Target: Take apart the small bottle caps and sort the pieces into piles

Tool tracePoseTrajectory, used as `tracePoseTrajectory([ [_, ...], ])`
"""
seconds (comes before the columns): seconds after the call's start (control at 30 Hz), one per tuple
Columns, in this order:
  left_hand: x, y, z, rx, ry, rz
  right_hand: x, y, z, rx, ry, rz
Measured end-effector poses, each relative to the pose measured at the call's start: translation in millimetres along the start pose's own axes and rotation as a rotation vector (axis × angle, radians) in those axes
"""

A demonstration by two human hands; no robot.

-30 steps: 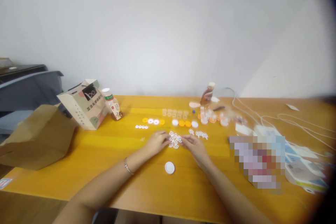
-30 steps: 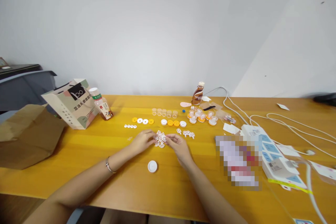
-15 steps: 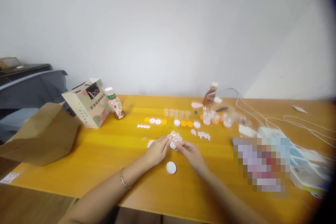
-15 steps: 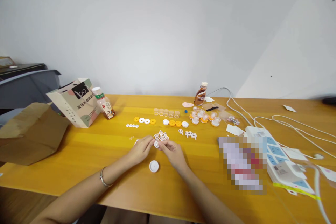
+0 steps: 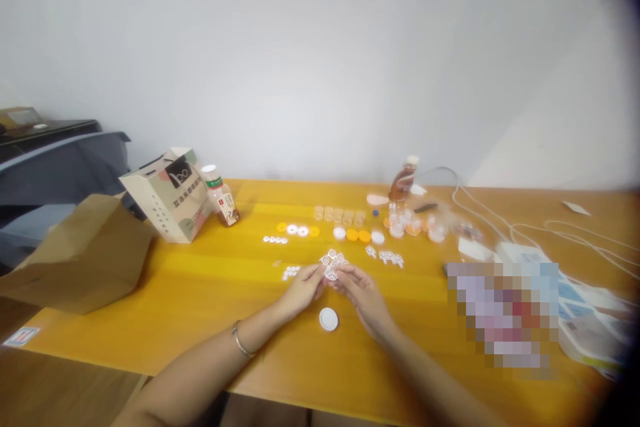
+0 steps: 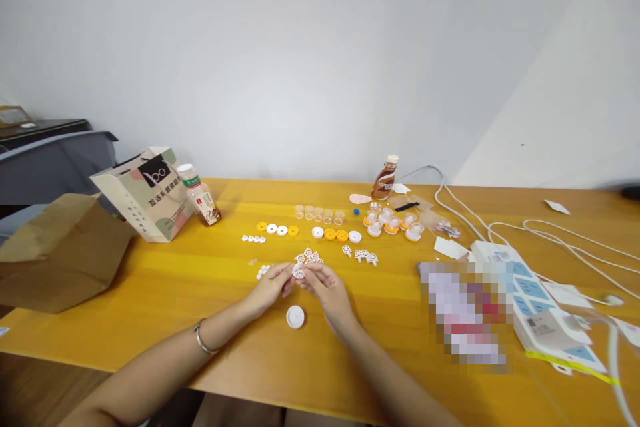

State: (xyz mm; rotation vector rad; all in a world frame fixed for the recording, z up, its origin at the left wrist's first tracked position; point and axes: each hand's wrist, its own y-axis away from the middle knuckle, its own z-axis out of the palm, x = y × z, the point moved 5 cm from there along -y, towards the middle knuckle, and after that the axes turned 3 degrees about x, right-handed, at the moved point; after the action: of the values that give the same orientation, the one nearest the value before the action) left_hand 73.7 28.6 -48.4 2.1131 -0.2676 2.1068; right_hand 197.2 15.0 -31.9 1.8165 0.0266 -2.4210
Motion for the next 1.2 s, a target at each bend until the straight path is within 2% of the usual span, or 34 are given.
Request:
tracePoseTrajectory([
  [0.1, -3, 0, 2, -0.005, 0.116, -0.037, -1, -2, -1, -0.001, 0.046, -0.064],
  [0.23, -3, 1, 2, -0.005, 0.151, -0.046, 0, -4, 0, -0.069, 0.15, -0.2],
  [0.5, -2, 4, 5, -0.04, 0.228, -0.051, -20, 8, 5, -0.085, 0.546, -0.588],
  [0.57, -1, 4, 5, -0.037, 0.24, -0.044, -25, 12, 7, -0.078, 0.614, -0.646],
  [0.73, -1, 6, 6, 0.015, 0.208, -0.002, -24, 10, 6, -0.033, 0.679, -0.612],
  [0.83, -1, 7, 7, 0.04, 0.152, 0.013, -21, 7, 6, -0.056, 0.696, -0.6],
  [0.9, 1, 7, 5, 0.072, 0.099, 0.026, -21, 8, 5, -0.087, 0.72, -0.642],
  [1.03, 9, 1, -14, 0.164, 0.063, 0.042, -21, 10, 3, -0.159, 0.781, -0.771],
  [1.2, 18, -6, -34, 0.216, 0.066, 0.054, -14, -7, -9, -0.109, 0.833, -0.716],
])
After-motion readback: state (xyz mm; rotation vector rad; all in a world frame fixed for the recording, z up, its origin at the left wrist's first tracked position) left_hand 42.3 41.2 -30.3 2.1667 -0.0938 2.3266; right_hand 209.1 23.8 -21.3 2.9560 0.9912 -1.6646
